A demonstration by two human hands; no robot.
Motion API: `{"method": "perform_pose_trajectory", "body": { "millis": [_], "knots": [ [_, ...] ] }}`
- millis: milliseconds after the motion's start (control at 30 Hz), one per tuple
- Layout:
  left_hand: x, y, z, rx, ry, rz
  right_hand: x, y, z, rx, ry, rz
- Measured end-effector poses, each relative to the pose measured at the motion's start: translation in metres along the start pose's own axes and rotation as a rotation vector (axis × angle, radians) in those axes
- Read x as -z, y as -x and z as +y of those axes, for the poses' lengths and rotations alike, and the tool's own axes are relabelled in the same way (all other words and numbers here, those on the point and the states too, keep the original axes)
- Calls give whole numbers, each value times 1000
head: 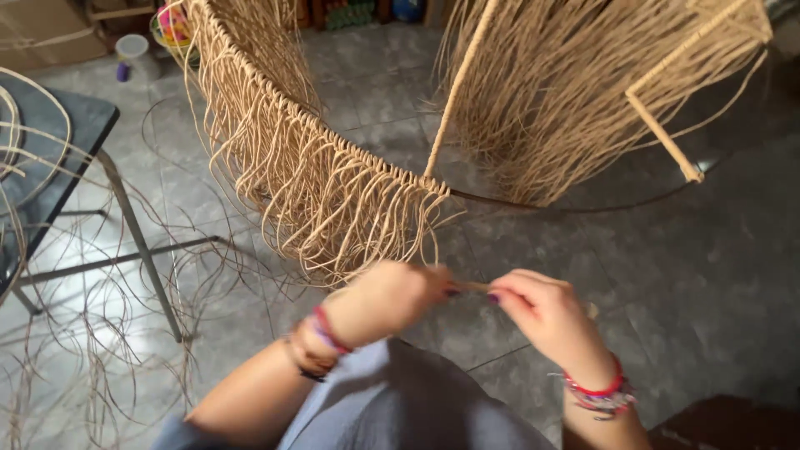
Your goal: Weaving natural fiber strands onto a circular frame to create a furniture piece
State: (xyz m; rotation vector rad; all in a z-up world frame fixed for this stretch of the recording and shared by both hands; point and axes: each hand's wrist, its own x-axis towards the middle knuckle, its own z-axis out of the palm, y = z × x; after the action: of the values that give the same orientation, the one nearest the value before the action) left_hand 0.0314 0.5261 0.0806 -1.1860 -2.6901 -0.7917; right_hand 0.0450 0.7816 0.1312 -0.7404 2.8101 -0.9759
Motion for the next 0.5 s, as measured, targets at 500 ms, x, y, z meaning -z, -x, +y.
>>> {"method": "perform_pose_trajectory", "body": {
  "millis": [500],
  "knots": [
    [57,64,-40,373,58,80,16,5,70,-141,-313,-215]
  ]
}}
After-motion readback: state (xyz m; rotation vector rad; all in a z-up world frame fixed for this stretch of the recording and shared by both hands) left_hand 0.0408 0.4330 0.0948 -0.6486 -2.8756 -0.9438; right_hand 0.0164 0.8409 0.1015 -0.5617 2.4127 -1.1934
